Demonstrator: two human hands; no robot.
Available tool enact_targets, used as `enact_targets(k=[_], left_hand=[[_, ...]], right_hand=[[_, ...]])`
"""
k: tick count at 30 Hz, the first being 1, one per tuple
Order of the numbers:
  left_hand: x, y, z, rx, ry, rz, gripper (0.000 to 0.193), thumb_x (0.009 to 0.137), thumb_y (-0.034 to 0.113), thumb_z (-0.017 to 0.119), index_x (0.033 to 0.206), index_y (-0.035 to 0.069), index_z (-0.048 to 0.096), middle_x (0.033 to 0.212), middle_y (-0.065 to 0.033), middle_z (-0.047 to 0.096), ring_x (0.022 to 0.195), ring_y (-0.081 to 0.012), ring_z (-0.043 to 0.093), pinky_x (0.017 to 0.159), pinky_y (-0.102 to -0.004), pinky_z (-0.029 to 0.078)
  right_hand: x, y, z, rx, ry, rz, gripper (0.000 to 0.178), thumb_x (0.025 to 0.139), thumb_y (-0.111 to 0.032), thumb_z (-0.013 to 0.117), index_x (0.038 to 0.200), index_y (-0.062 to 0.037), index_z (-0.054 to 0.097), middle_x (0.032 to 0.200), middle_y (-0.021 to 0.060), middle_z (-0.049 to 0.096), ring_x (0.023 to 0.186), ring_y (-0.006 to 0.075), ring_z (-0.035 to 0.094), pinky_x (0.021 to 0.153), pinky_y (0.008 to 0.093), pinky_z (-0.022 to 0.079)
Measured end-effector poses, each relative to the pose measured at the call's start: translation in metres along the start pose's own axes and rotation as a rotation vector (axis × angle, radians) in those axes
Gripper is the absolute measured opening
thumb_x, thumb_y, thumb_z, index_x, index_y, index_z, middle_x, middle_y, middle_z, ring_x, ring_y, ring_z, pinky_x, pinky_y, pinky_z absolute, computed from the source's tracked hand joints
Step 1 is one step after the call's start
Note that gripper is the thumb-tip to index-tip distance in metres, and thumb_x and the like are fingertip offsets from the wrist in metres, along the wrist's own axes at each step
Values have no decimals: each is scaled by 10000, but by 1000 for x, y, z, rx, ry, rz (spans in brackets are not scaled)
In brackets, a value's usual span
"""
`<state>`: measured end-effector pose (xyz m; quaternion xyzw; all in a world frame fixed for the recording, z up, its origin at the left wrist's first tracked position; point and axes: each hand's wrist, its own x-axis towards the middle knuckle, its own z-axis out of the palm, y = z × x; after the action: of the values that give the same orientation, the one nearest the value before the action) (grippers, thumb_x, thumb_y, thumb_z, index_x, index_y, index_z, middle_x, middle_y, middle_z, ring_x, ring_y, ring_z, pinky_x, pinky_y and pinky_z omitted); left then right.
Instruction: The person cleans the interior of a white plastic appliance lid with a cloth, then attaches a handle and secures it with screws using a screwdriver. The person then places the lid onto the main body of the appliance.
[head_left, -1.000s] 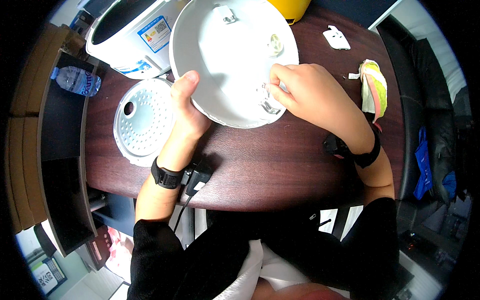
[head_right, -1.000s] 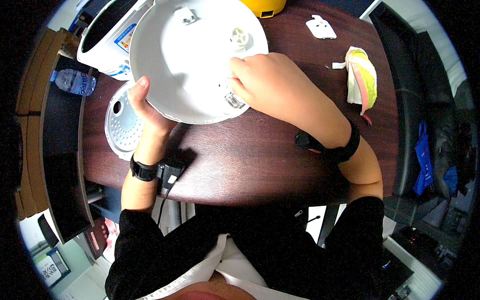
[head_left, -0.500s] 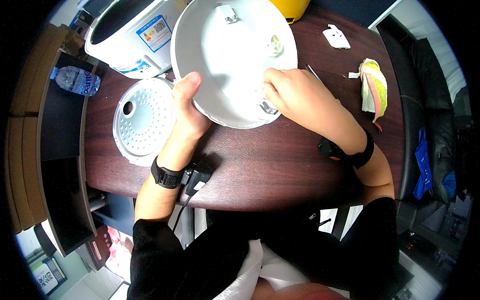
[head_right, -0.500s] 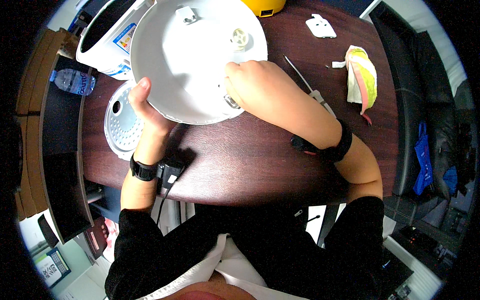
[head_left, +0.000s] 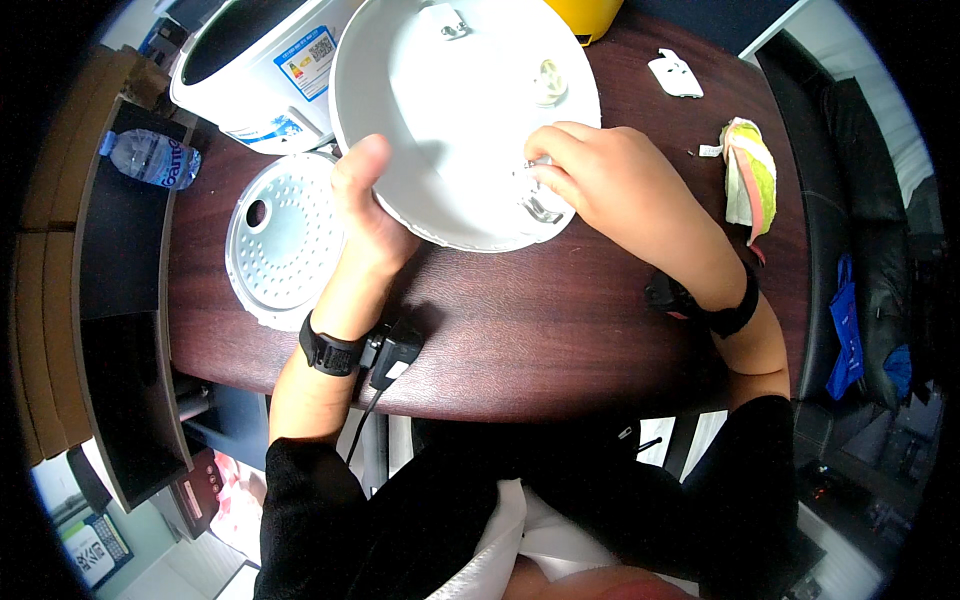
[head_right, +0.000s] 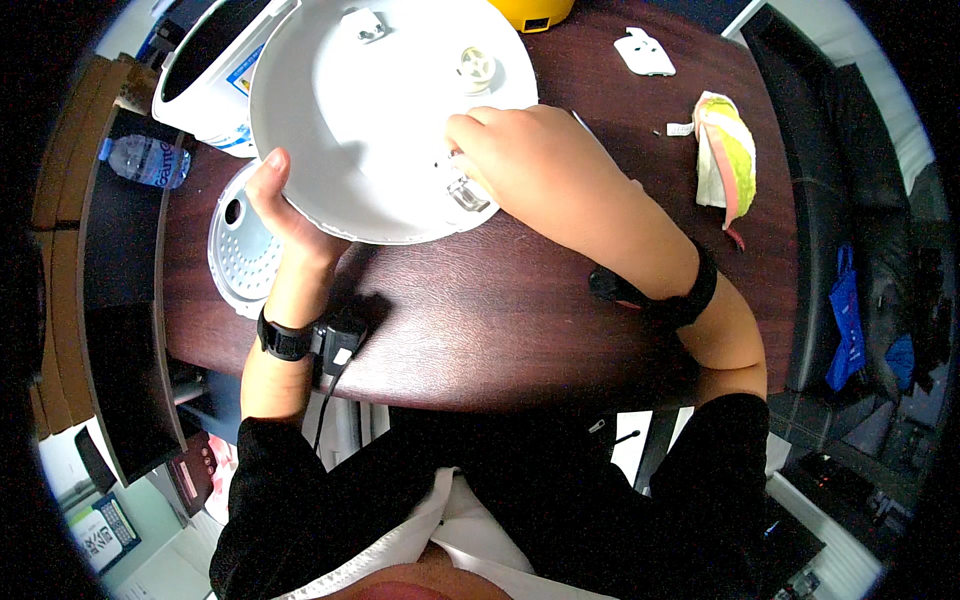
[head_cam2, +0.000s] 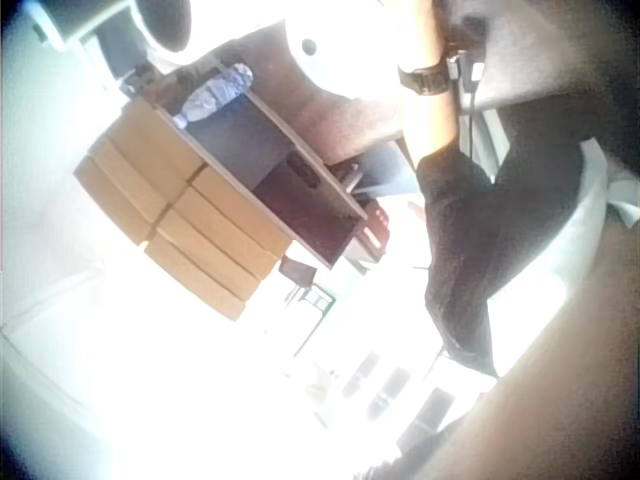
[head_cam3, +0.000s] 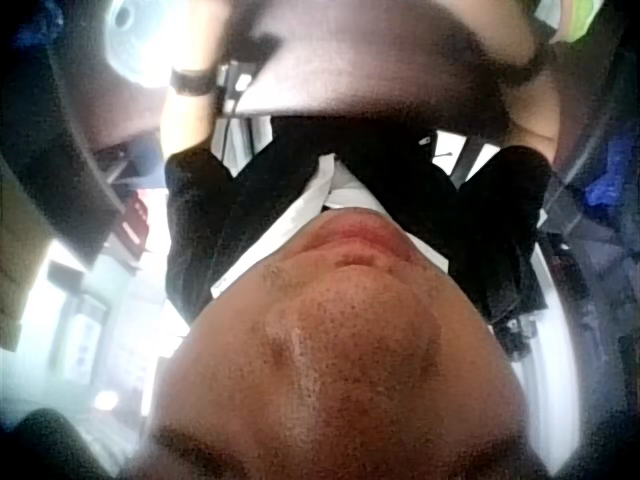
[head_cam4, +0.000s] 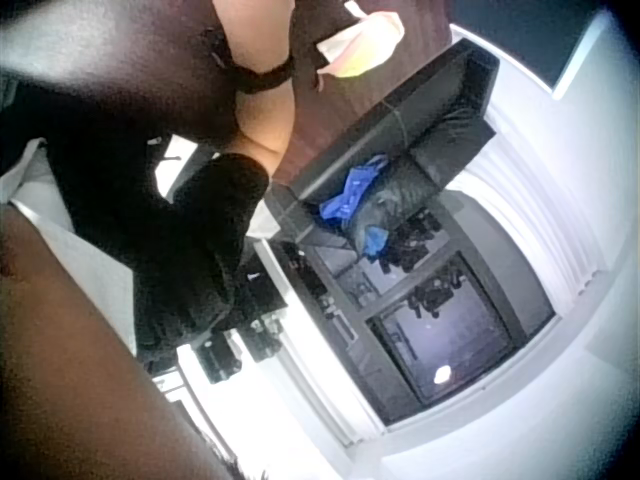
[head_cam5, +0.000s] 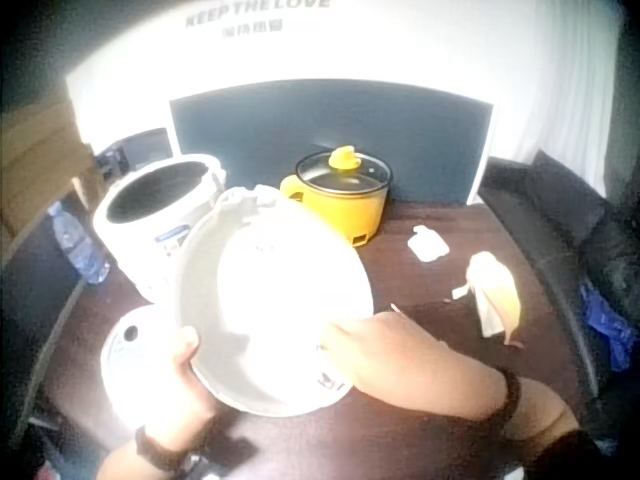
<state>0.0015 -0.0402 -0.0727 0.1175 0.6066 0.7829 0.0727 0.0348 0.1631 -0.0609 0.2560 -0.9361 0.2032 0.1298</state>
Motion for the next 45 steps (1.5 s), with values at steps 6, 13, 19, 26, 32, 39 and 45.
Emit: enact_targets(k=[6,13,19,26,32,39,45], left_hand=[[0,2,1,0,38,9,839,721,608,432,1268,-27,385,1152,-209,495,1018,-289,520,820,-377,449],[1,-3,-3,-27,22,-1,847,718,614,444,1267,-29,387,1151,-217,493,1016,-294,519,821,-387,445],[2,-5,-6,-53,7,4,835,724,605,449,1269,-25,388,1154,-211,494,1022,-291,516,830,-388,442],[1,-5,-3,-90,16,-6,807,735,577,455,1265,-29,391,1160,-198,497,1026,-279,514,842,-387,438],[2,-7,-5,-87,-14,2,796,737,570,461,1260,-26,397,1150,-186,506,1036,-273,510,853,-383,430],[2,-7,-1,-63,38,21,801,740,580,444,1275,-13,387,1166,-176,495,1046,-262,506,861,-369,425],[3,-1,8,-45,18,103,791,744,578,438,1284,2,382,1181,-161,486,1059,-258,497,883,-369,411]], right_hand=[[1,-1,3,-2,23,-17,108,863,-136,580,871,-29,564,775,118,607,662,268,619,585,338,478],[-1,-3,4,-40,25,-33,112,860,-125,582,864,-16,556,774,126,606,656,286,619,579,346,481],[-1,-3,6,-40,36,-33,112,854,-127,589,852,-21,550,769,130,604,660,299,614,574,357,479],[-1,-2,12,-111,48,-81,76,791,-58,523,793,-7,466,720,137,572,645,284,624,558,353,513],[-2,-6,15,-148,51,-59,90,777,-57,538,808,-4,473,713,134,569,629,284,623,548,355,514],[-3,-3,21,-137,55,-45,97,780,-74,546,816,-12,479,716,129,557,605,285,614,534,361,509],[-4,-6,23,-145,47,10,87,778,-70,545,812,-15,488,725,137,568,603,291,615,533,365,508]])
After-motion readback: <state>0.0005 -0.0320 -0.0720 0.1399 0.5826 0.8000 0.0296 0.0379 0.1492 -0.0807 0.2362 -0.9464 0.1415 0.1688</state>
